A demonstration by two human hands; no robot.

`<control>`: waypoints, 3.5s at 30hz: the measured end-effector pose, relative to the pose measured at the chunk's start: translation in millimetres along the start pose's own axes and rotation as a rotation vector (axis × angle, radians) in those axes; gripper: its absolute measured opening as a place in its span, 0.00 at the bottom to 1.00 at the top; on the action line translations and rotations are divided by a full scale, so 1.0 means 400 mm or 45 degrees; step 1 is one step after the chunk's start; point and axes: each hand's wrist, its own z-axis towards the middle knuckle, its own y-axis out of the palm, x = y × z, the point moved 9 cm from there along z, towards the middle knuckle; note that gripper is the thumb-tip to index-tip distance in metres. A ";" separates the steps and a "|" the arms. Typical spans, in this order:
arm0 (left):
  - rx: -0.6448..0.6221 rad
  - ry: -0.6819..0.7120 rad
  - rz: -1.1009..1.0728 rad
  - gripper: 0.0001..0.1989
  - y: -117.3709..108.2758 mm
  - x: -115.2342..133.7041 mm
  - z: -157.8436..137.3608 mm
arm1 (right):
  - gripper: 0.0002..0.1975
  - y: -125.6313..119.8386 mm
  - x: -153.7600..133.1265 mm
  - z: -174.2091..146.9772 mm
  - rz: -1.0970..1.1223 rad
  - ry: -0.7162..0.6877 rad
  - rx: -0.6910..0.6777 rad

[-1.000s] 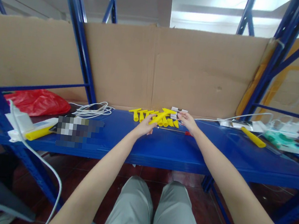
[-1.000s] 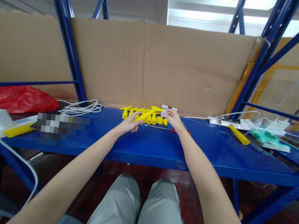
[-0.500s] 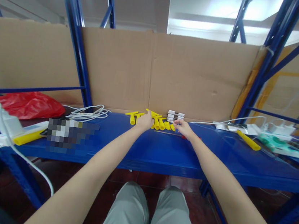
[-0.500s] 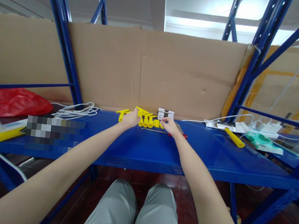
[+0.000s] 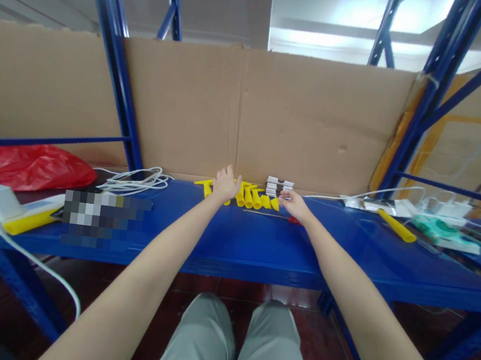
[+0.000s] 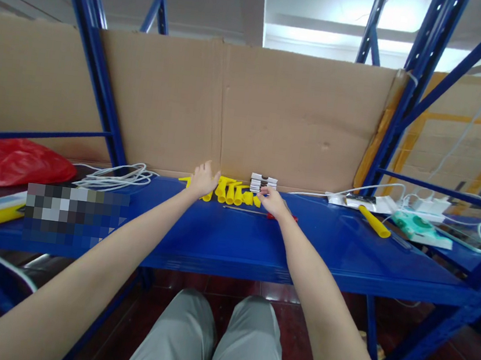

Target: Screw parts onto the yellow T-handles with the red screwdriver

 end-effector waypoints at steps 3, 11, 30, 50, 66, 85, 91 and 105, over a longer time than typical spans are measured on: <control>0.186 -0.052 -0.081 0.25 -0.068 -0.039 -0.025 | 0.16 -0.087 -0.005 0.001 -0.146 -0.025 0.244; 0.305 -0.394 -0.161 0.27 -0.095 -0.183 -0.128 | 0.31 -0.461 0.096 -0.158 -0.729 0.375 0.878; 0.265 -0.486 -0.261 0.25 -0.091 -0.196 -0.130 | 0.23 -0.614 0.247 -0.243 -1.230 0.834 0.565; 0.249 -0.394 -0.833 0.22 -0.045 -0.208 -0.092 | 0.23 -0.125 -0.233 -0.081 -0.731 -0.303 0.622; -0.153 -0.420 -1.393 0.09 0.047 -0.154 -0.097 | 0.24 0.169 -0.284 -0.203 -0.872 -0.866 -0.124; -0.671 -0.382 -1.731 0.12 0.088 -0.079 -0.139 | 0.25 0.127 -0.299 -0.200 -0.835 -0.794 0.051; -0.891 -0.381 -1.698 0.11 0.098 -0.051 -0.167 | 0.24 0.142 -0.318 -0.213 -0.917 -0.816 0.013; -1.024 -0.461 -1.717 0.16 0.118 -0.048 -0.179 | 0.28 0.146 -0.321 -0.223 -0.807 -0.870 0.015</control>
